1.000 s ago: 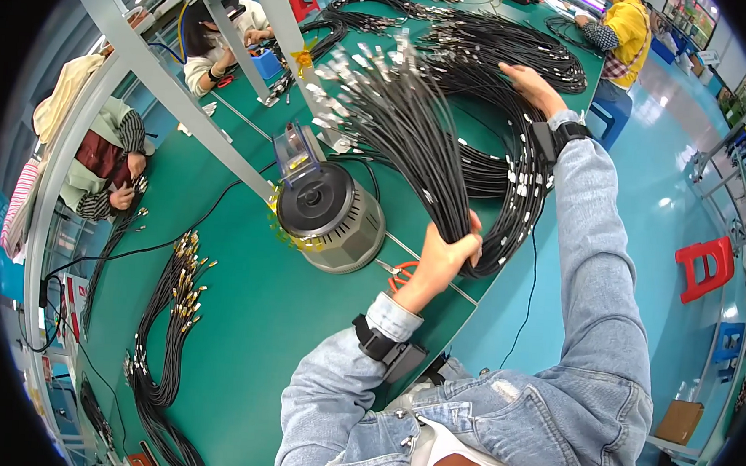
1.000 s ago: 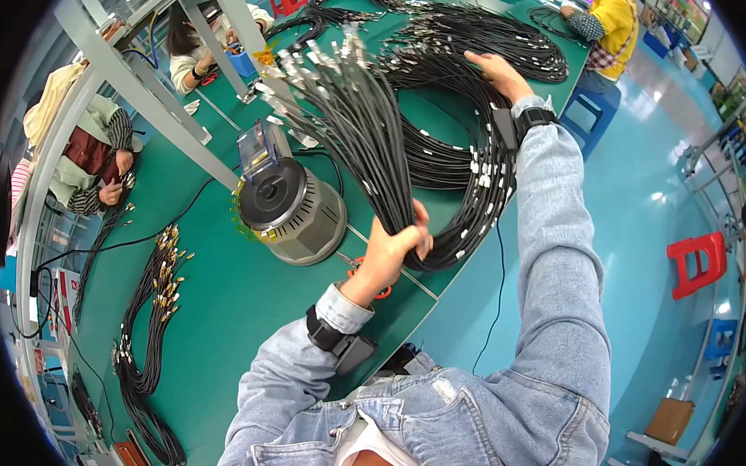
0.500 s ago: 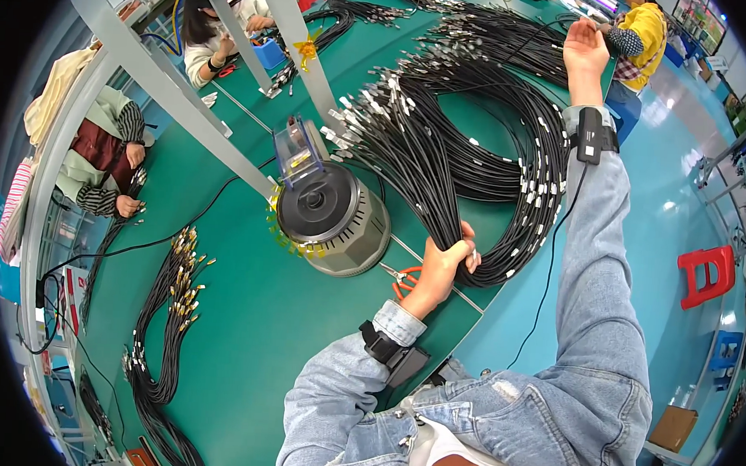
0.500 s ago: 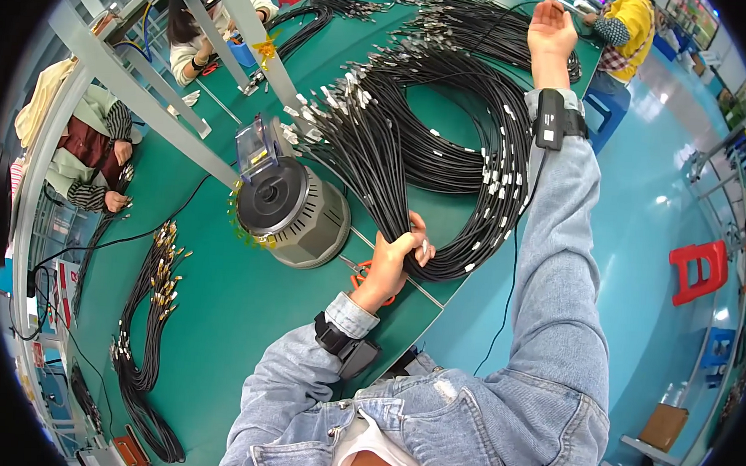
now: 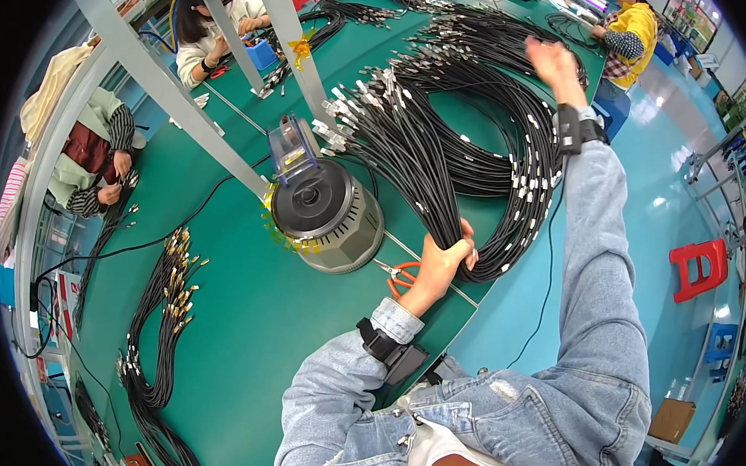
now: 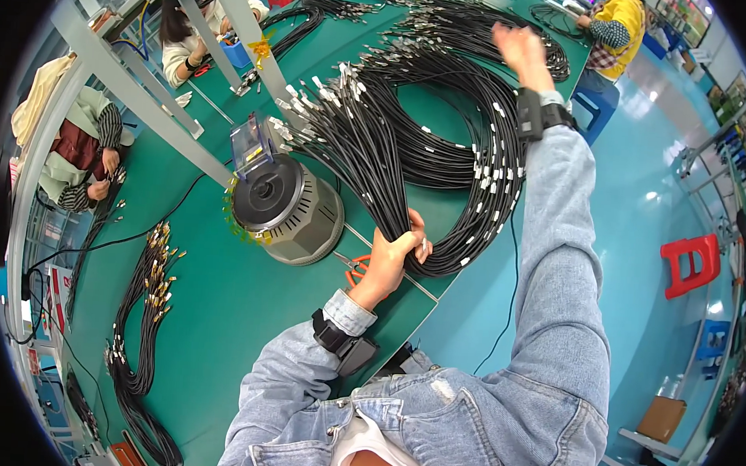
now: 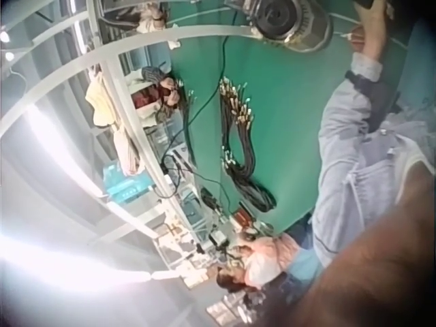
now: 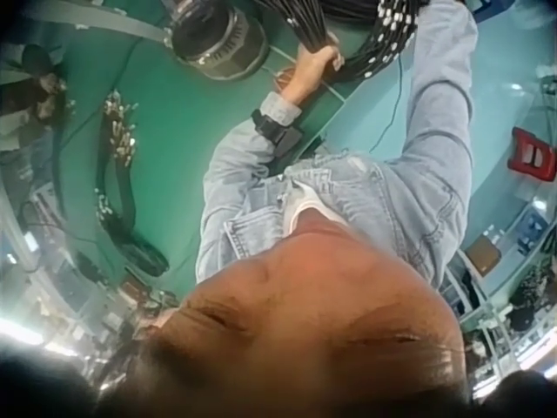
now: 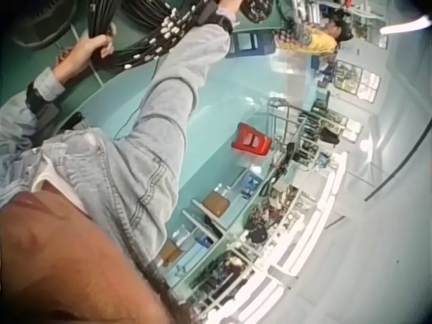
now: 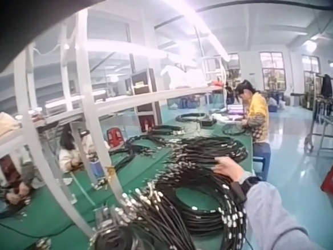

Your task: The person gathers a bundle of cables, spreads them across the table, and picks up a single cable. They take a small component from a dispenser and attach it to the cable end by hand, repeating this for several cables.

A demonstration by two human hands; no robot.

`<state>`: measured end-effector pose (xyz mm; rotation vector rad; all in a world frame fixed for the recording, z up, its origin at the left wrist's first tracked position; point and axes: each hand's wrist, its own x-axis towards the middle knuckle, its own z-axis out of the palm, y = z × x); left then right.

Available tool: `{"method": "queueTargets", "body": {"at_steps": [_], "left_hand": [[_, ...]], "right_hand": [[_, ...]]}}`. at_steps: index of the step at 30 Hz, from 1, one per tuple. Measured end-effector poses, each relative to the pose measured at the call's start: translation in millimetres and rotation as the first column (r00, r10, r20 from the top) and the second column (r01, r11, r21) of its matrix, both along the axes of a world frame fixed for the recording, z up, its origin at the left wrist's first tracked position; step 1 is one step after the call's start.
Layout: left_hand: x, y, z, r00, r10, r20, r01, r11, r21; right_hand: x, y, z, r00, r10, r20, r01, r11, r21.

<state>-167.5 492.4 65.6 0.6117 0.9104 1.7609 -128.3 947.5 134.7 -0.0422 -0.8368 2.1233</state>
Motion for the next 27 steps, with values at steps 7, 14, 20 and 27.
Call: {"method": "queueTargets", "body": {"at_steps": [7, 14, 20, 27], "left_hand": [[-1, -5, 4, 1.0, -0.009, -0.006, 0.009, 1.0, -0.017], [1, -4, 3, 1.0, 0.001, -0.007, -0.001, 1.0, 0.028], [-1, -9, 7, 0.995, 0.002, -0.1, -0.002, 1.0, -0.002], [3, -2, 35, 0.987, -0.052, -0.152, 0.054, 0.999, 0.009]], "right_hand": [[-26, -63, -17, -0.088, -0.811, 0.579, -0.362, 0.567, 0.74], [-49, -99, -16, -0.177, -0.839, 0.515, -0.623, 0.501, 0.601], [-69, -143, -35, -0.277, -0.939, 0.206, -0.764, 0.345, 0.546], [-42, -80, -20, -0.191, -0.946, 0.263, -0.528, 0.325, 0.785]]}}
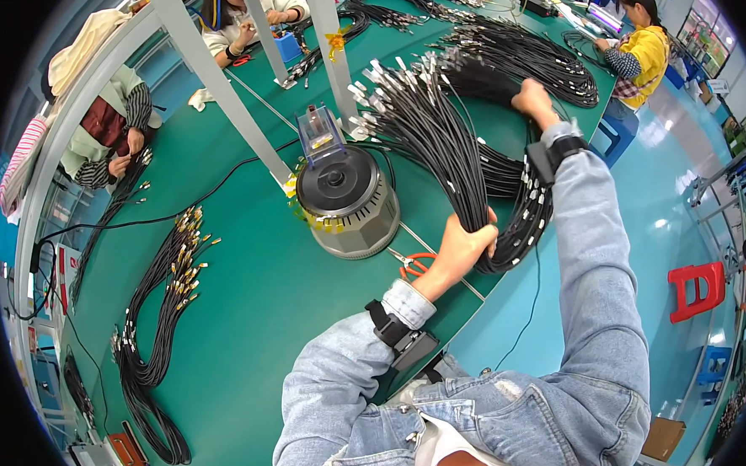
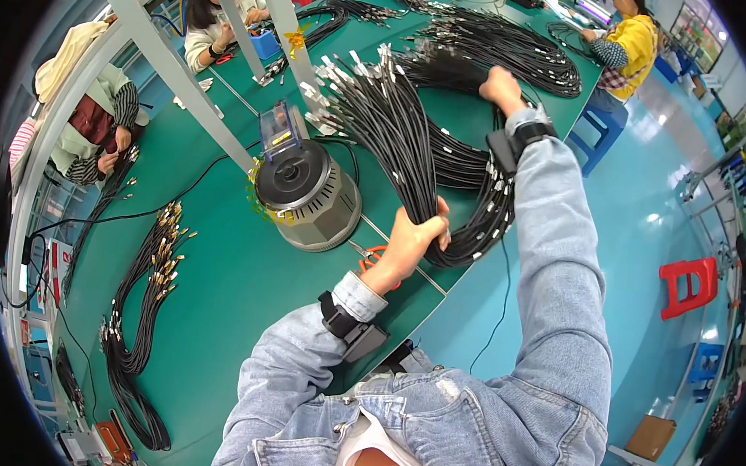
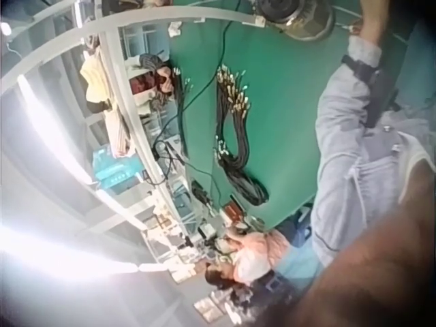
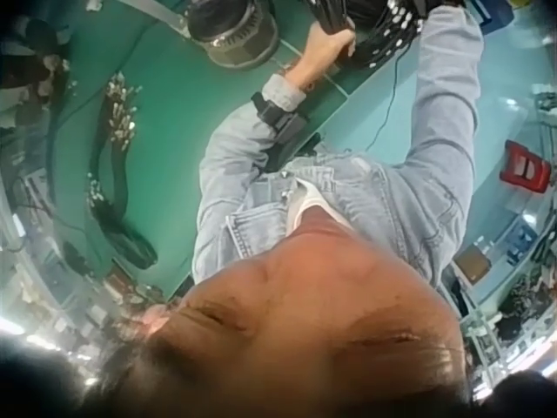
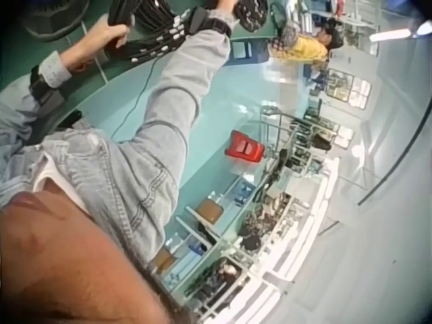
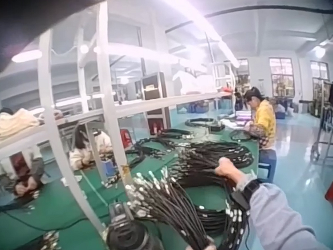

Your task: The person gathers a bundle of cables, spreads them across the table, and picks up a single cable. They take a small component from a dispenser and attach it to the cable end by hand, repeating this for several cables.

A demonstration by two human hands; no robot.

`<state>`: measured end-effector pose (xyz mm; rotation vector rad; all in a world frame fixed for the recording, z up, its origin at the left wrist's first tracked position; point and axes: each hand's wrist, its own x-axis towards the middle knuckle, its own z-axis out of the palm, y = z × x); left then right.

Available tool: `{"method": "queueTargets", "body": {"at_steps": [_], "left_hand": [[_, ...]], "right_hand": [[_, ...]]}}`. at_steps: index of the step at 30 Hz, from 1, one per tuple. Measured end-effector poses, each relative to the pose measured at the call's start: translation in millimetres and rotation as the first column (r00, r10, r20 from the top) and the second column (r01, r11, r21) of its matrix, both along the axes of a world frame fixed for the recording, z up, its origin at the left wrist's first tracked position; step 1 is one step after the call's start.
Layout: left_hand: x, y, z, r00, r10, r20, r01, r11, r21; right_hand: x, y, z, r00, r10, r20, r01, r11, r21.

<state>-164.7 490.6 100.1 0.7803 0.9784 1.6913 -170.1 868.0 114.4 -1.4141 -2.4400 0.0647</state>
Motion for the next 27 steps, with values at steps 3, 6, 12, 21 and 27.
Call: {"method": "queueTargets", "body": {"at_steps": [3, 6, 12, 21, 27], "left_hand": [[-14, -2, 13, 0.991, 0.112, -0.075, -0.109, 0.993, 0.04], [-20, -4, 48, 0.989, 0.116, -0.095, -0.11, 0.992, 0.062], [-14, -26, 96, 0.988, 0.045, -0.148, -0.032, 0.996, 0.087], [13, -68, 132, 0.985, 0.121, -0.119, -0.108, 0.989, 0.105], [-2, -131, 146, 0.934, 0.235, -0.268, -0.222, 0.972, 0.076]], "right_hand": [[3, -5, 53, 0.955, 0.1, -0.278, -0.121, 0.991, -0.059], [27, -12, 96, 0.778, 0.206, -0.593, -0.45, 0.842, -0.298], [47, -34, 92, 0.829, 0.124, -0.546, -0.438, 0.75, -0.495], [40, -67, 118, 0.721, 0.207, -0.661, -0.629, 0.596, -0.499], [43, -119, 141, 0.469, 0.127, -0.874, -0.796, 0.489, -0.356]]}}
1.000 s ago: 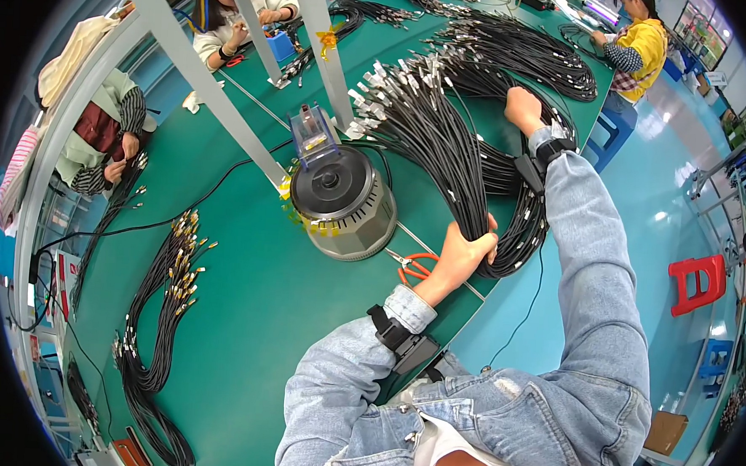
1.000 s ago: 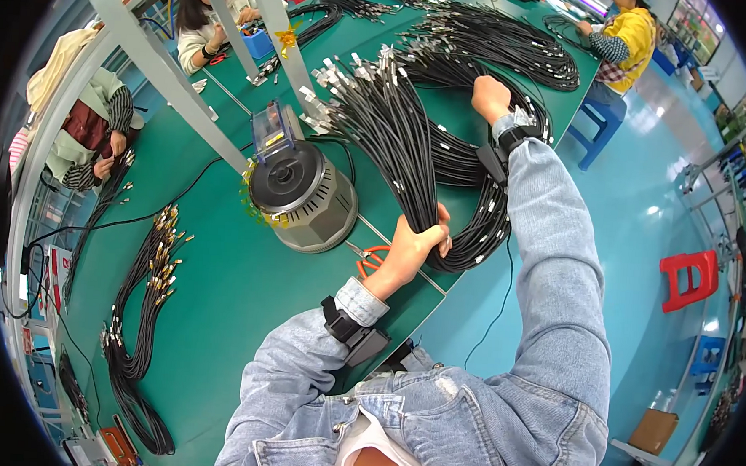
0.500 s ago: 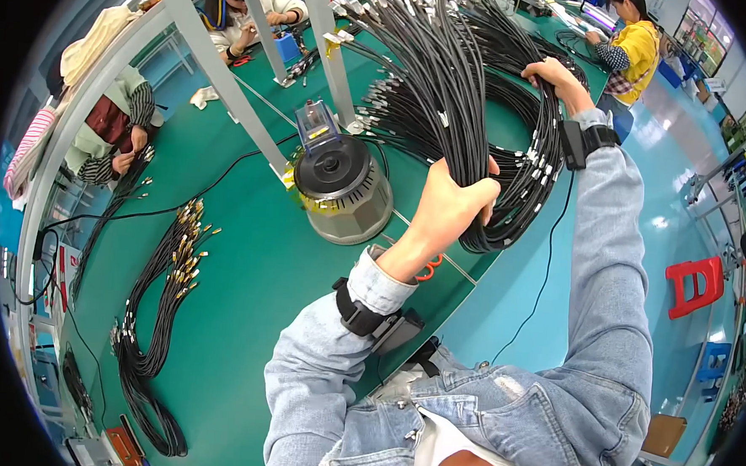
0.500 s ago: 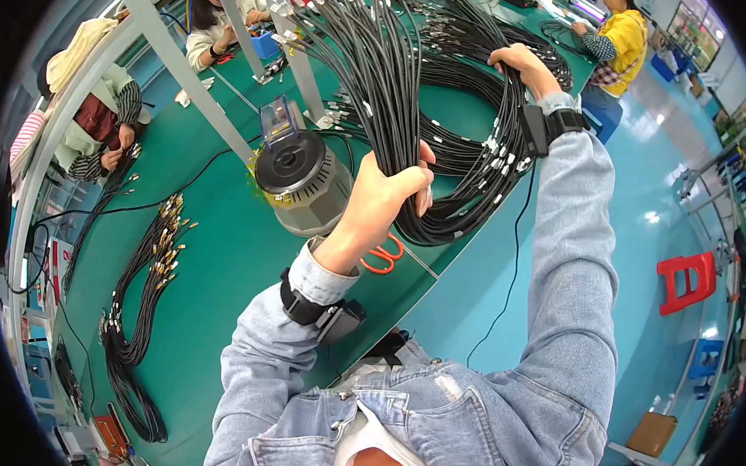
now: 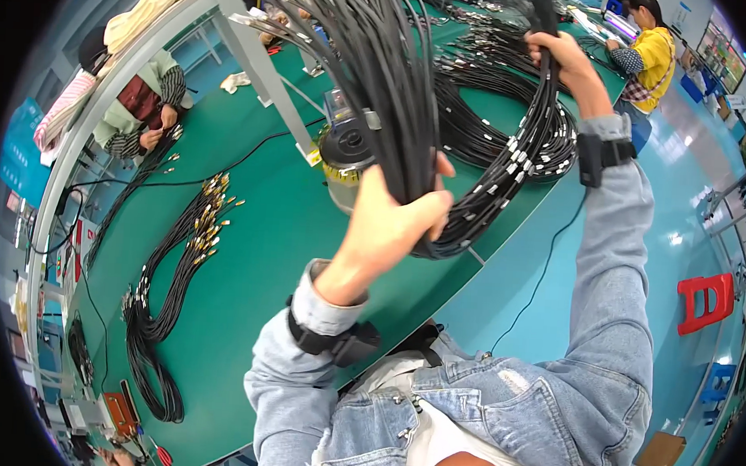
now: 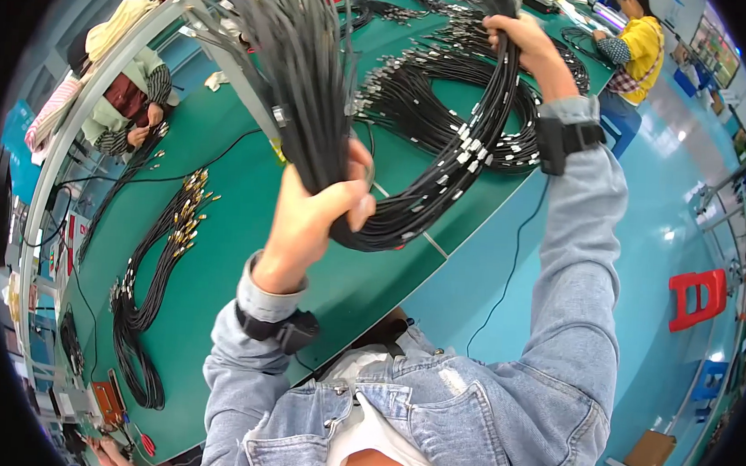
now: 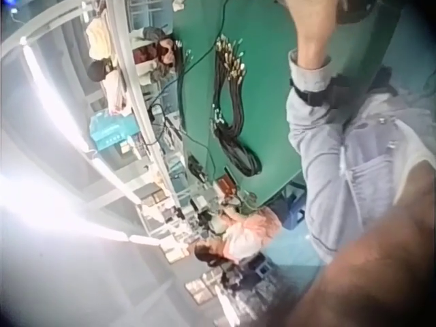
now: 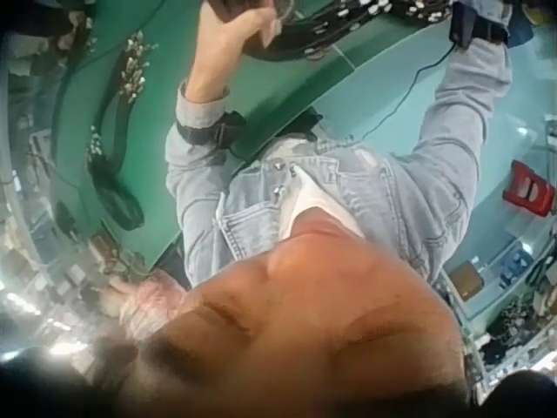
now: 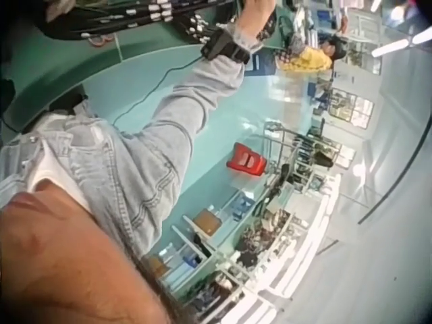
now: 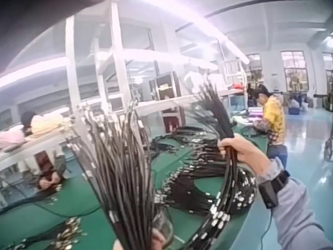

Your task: The person gathers a bundle of cables, spreads them across the table, and picks up a single cable. They take a small component from a dispenser and attach it to the cable end by hand, repeating this for several cables.

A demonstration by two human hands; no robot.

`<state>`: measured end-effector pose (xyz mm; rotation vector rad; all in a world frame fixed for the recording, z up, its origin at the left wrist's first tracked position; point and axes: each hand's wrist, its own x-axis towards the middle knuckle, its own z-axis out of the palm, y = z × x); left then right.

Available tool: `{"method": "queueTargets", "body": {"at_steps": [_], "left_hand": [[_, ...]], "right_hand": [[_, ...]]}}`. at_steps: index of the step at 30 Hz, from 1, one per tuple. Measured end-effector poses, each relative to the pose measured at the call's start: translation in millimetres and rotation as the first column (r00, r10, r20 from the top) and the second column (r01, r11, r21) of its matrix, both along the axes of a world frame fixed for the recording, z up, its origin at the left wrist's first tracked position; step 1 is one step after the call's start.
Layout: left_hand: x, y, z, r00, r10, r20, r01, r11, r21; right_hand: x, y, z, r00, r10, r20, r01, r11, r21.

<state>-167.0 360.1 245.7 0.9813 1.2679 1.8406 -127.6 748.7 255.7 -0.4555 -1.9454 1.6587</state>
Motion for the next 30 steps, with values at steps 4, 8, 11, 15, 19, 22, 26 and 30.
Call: {"method": "queueTargets", "body": {"at_steps": [4, 8, 11, 15, 19, 22, 26, 30], "left_hand": [[-21, -63, 21, 0.998, 0.018, -0.052, -0.019, 1.0, -0.024], [-40, -146, 30, 0.988, 0.147, -0.048, -0.148, 0.989, -0.016], [-48, -218, 27, 0.905, 0.382, -0.189, -0.392, 0.92, -0.02], [-52, -281, 15, 0.826, 0.545, -0.141, -0.56, 0.822, -0.105], [-57, -345, -16, 0.733, 0.663, -0.15, -0.679, 0.704, -0.205], [-62, -388, -24, 0.737, 0.666, -0.116, -0.666, 0.686, -0.291], [-68, -434, -16, 0.882, 0.47, -0.041, -0.413, 0.727, -0.549], [-108, -450, -39, 0.952, 0.29, -0.101, -0.248, 0.532, -0.809]], "right_hand": [[40, -59, 24, 0.952, 0.109, -0.284, -0.135, 0.988, -0.074], [47, -138, 6, 0.872, 0.232, -0.431, -0.308, 0.944, -0.116], [39, -227, -5, 0.842, 0.346, -0.413, -0.432, 0.892, -0.133], [27, -303, -17, 0.793, 0.517, -0.321, -0.511, 0.852, 0.111], [-5, -359, -39, 0.704, 0.605, -0.372, -0.648, 0.761, 0.011], [-27, -386, -82, 0.631, 0.69, -0.355, -0.775, 0.58, -0.251], [-17, -438, -132, 0.633, 0.723, -0.276, -0.597, 0.23, -0.768], [-9, -493, -218, 0.65, 0.718, -0.249, -0.39, 0.034, -0.92]]}}
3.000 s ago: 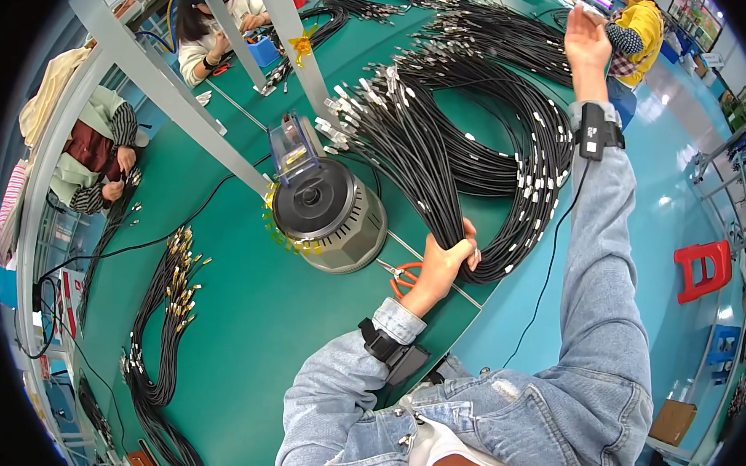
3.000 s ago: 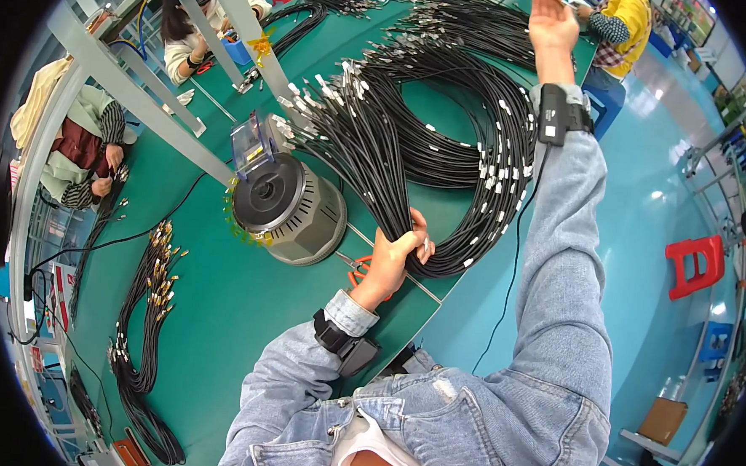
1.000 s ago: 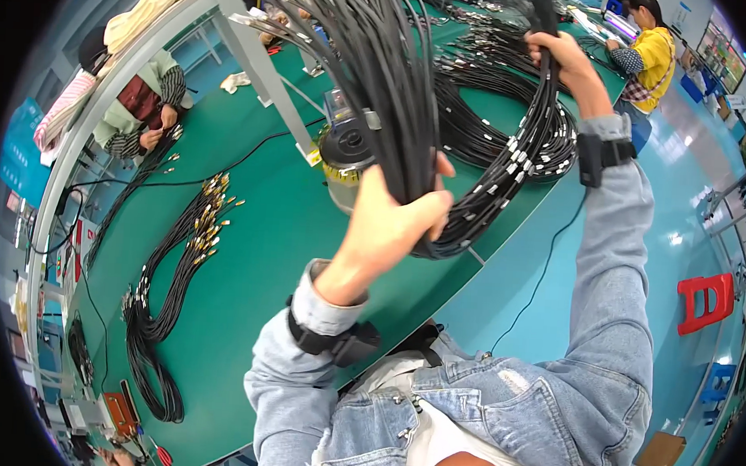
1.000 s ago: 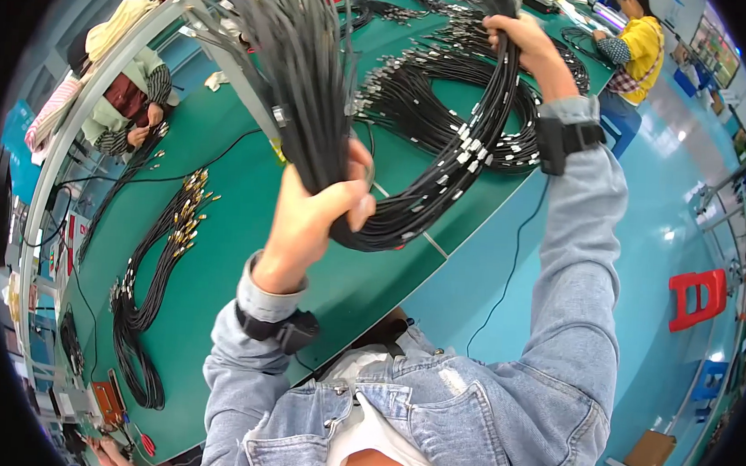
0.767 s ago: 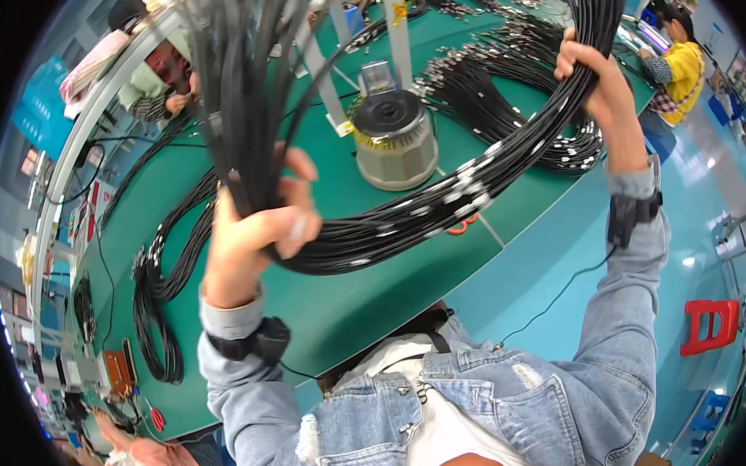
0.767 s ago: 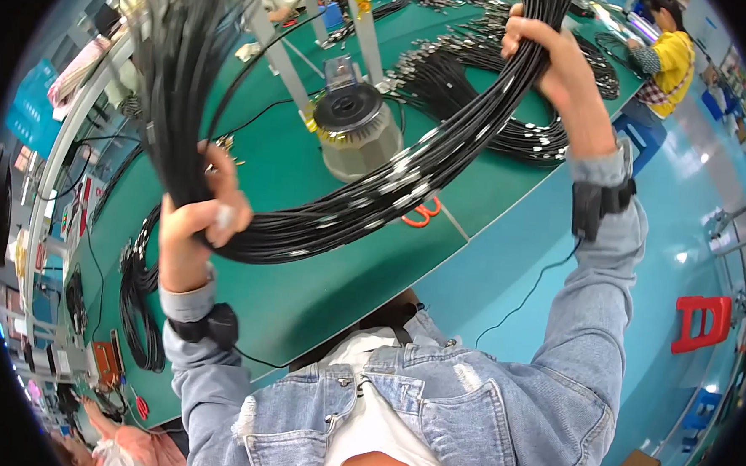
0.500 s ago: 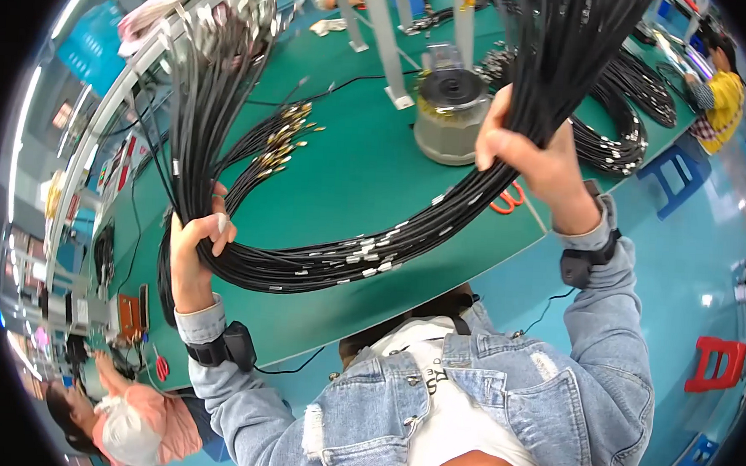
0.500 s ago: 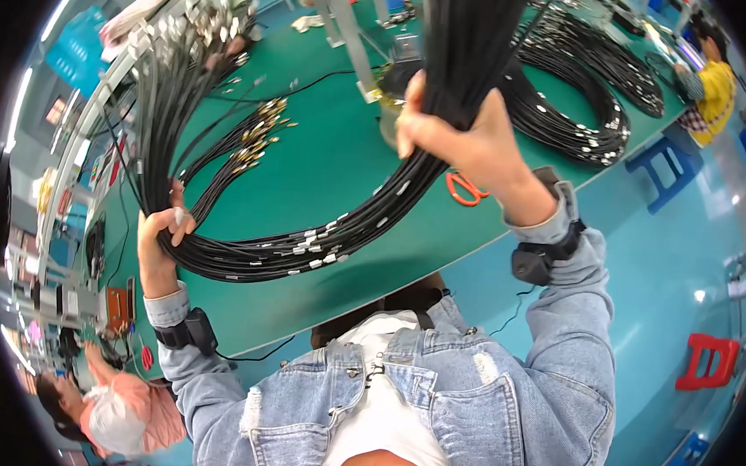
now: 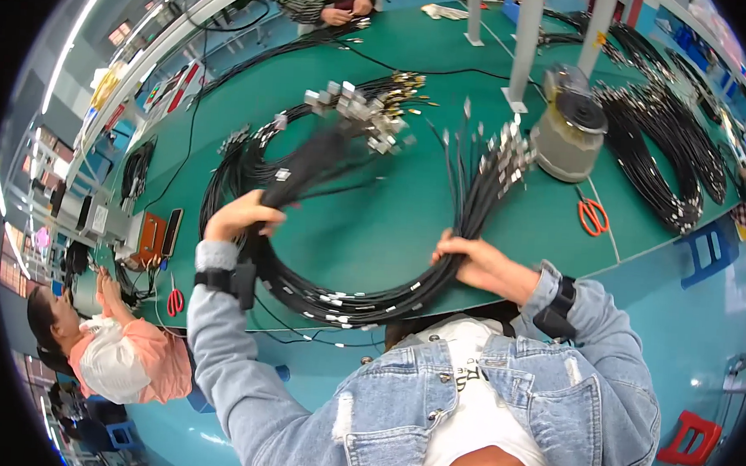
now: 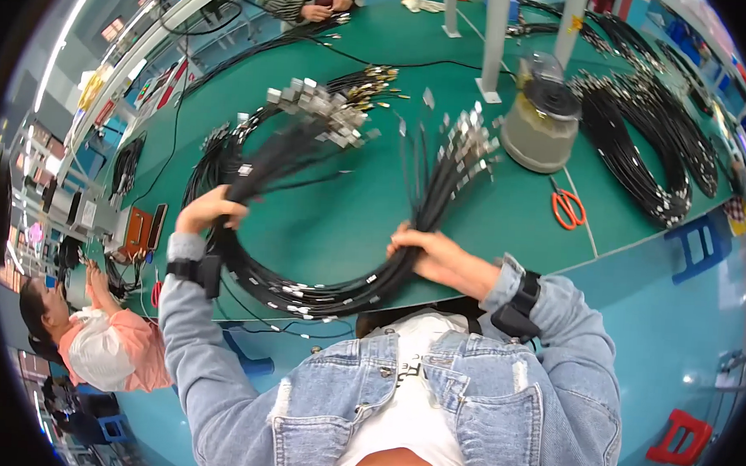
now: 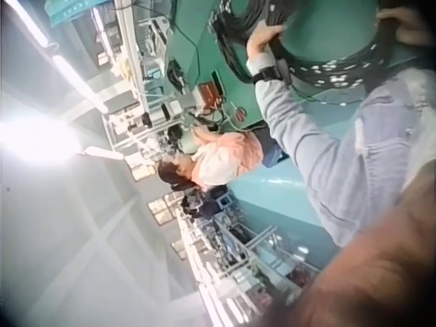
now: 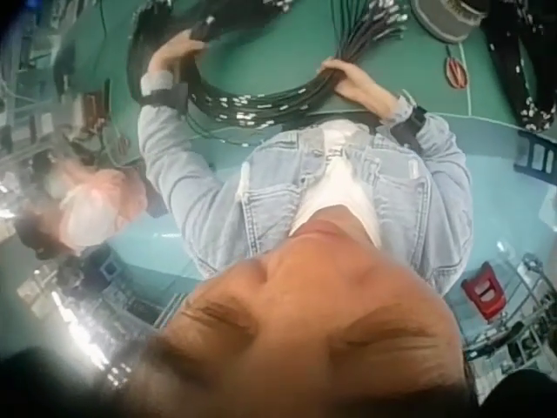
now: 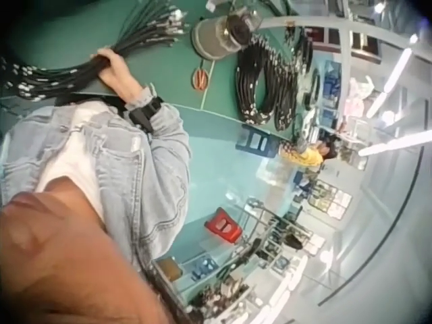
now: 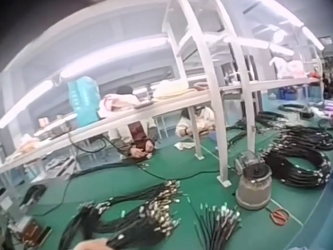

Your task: The person gathers a bundle of cables, spreads them across the table, and picks up a single cable. They take a small component from a dispenser and attach it to the cable end by hand, repeating this for several cables.

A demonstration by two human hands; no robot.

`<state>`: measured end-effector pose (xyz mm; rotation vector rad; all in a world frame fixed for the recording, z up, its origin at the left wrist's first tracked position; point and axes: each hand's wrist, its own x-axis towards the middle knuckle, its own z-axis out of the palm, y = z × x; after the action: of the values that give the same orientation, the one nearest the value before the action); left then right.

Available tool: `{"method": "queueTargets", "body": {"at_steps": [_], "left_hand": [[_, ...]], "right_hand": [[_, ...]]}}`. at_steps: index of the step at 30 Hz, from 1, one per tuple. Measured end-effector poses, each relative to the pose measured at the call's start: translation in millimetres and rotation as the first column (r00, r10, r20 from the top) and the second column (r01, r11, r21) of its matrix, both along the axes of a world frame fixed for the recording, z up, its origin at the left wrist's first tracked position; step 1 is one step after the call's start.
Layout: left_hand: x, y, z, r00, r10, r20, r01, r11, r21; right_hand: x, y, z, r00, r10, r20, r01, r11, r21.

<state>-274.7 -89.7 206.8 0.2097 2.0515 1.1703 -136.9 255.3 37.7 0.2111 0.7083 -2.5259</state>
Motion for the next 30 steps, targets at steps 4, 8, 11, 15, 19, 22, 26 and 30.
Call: {"method": "queueTargets", "body": {"at_steps": [4, 8, 11, 15, 19, 22, 26, 30], "left_hand": [[-56, 6, -76, 0.944, -0.247, -0.221, 0.165, 0.928, -0.333], [-86, 10, -112, 0.897, -0.3, -0.324, 0.154, 0.901, -0.406], [-110, 15, -123, 0.824, -0.324, -0.465, 0.05, 0.859, -0.509], [-149, 11, -135, 0.628, -0.387, -0.675, -0.171, 0.777, -0.606], [-188, 10, -132, 0.59, -0.396, -0.703, -0.208, 0.767, -0.607], [-210, 19, -132, 0.599, -0.439, -0.67, -0.185, 0.738, -0.649], [-239, 6, -141, 0.534, -0.44, -0.722, -0.241, 0.739, -0.629], [-270, 4, -146, 0.504, -0.441, -0.743, -0.293, 0.722, -0.627]], "right_hand": [[-4, -9, -26, 0.986, -0.043, 0.162, 0.039, 0.999, 0.028], [-7, -19, -1, 0.967, -0.016, 0.256, 0.006, 0.999, 0.041], [-20, -28, 12, 0.956, 0.002, 0.294, -0.022, 0.998, 0.064], [-60, -50, 15, 0.948, 0.046, 0.315, -0.071, 0.995, 0.068], [-91, -72, -2, 0.969, 0.088, 0.231, -0.084, 0.996, -0.028], [-107, -77, -3, 0.967, 0.072, 0.243, -0.063, 0.997, -0.046], [-122, -89, -12, 0.974, 0.076, 0.215, -0.057, 0.994, -0.091], [-131, -100, -22, 0.977, 0.056, 0.204, -0.037, 0.995, -0.094]]}}
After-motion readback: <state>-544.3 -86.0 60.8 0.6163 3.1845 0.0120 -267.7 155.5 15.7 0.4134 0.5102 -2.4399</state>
